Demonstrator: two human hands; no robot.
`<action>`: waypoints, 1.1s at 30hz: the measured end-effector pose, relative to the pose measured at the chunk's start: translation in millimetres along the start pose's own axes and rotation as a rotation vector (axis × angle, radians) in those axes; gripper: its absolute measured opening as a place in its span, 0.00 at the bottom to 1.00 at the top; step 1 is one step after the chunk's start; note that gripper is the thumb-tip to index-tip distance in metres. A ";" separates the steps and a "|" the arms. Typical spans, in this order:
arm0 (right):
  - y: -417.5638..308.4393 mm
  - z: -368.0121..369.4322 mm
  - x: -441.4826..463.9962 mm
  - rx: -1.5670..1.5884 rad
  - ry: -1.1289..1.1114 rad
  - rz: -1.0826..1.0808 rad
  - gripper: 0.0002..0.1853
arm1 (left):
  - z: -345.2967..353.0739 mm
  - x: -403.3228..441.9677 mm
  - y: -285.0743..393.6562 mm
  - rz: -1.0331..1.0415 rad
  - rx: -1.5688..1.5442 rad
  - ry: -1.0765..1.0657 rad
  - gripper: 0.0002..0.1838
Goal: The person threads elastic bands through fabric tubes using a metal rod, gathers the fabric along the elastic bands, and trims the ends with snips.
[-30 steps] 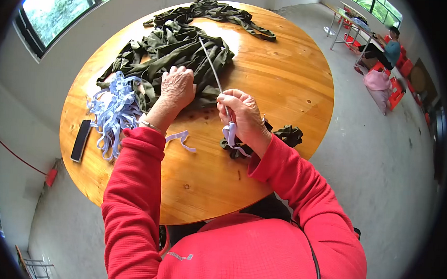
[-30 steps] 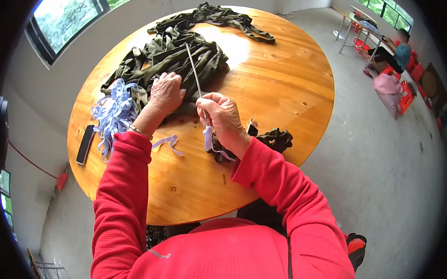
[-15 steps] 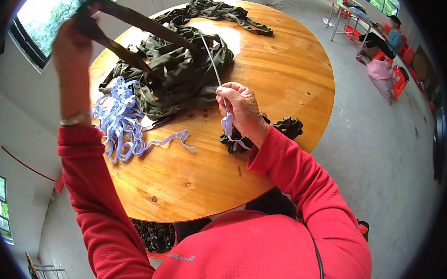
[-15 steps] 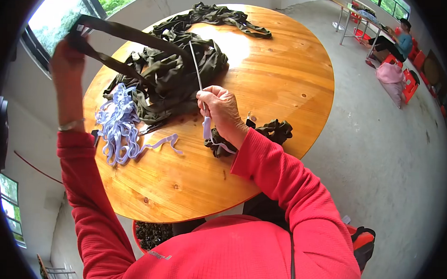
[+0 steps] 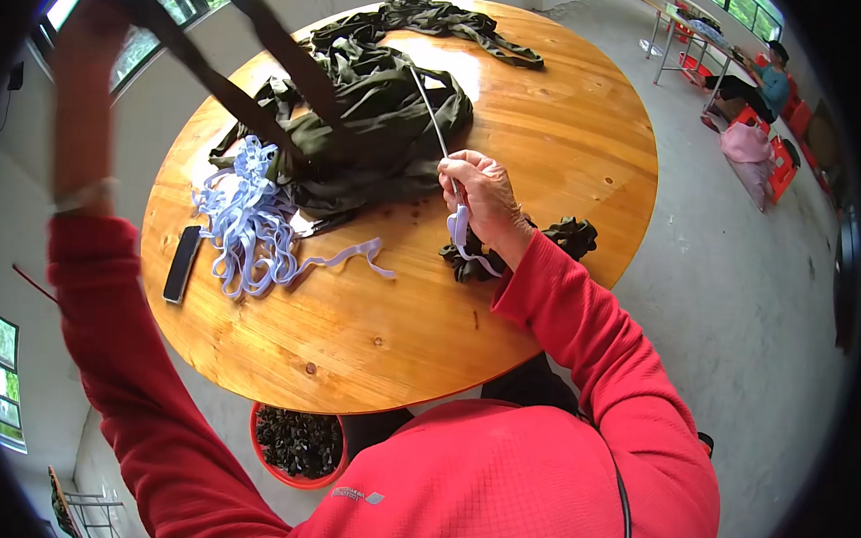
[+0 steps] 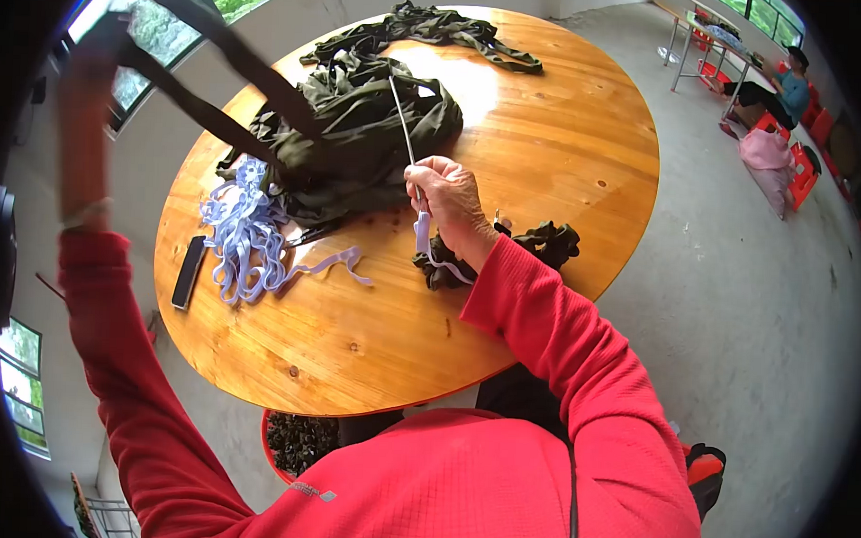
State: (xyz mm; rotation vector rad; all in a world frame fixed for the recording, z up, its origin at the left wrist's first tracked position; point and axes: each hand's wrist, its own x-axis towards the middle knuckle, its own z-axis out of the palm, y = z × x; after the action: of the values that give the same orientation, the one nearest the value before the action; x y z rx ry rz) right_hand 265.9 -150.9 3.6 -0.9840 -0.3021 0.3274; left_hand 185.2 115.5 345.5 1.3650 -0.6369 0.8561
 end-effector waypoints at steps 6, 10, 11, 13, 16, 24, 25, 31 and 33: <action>2.4 0.5 1.5 0.008 0.004 -0.014 0.04 | 9.8 -16.7 22.0 0.134 0.367 -0.316 0.14; 2.4 -4.2 2.9 -0.004 -0.039 -0.015 0.04 | 4.6 -28.0 54.7 0.337 0.228 -0.120 0.15; 2.8 -4.3 3.1 -0.005 -0.058 -0.003 0.04 | 5.1 -30.9 52.2 0.527 0.572 -0.183 0.15; 4.2 -1.1 1.1 -0.005 -0.037 0.023 0.03 | -72.7 22.6 22.8 0.537 1.224 -0.521 0.16; 2.8 3.1 -1.2 0.002 -0.107 0.018 0.05 | -15.0 -11.4 48.6 0.285 0.598 -0.345 0.14; 5.7 19.7 -6.2 -0.115 -0.359 -0.020 0.08 | 29.4 -94.6 23.6 0.157 0.225 -0.117 0.19; 4.5 26.0 -4.7 -0.143 -0.351 -0.034 0.08 | 27.4 -97.9 19.7 0.098 0.169 -0.097 0.18; -6.2 57.1 19.4 -0.184 -0.424 -0.001 0.09 | 24.3 -151.1 -0.7 -0.233 -0.219 -0.165 0.11; 4.4 62.9 20.5 -0.250 -0.463 0.018 0.10 | 29.0 -193.9 -9.9 -0.377 -0.344 -0.272 0.09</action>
State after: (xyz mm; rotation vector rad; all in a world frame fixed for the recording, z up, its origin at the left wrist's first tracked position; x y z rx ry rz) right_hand 259.3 -92.7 34.6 -1.1511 -0.7697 0.5444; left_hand 87.4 57.5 185.4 1.2390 -0.6709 0.2458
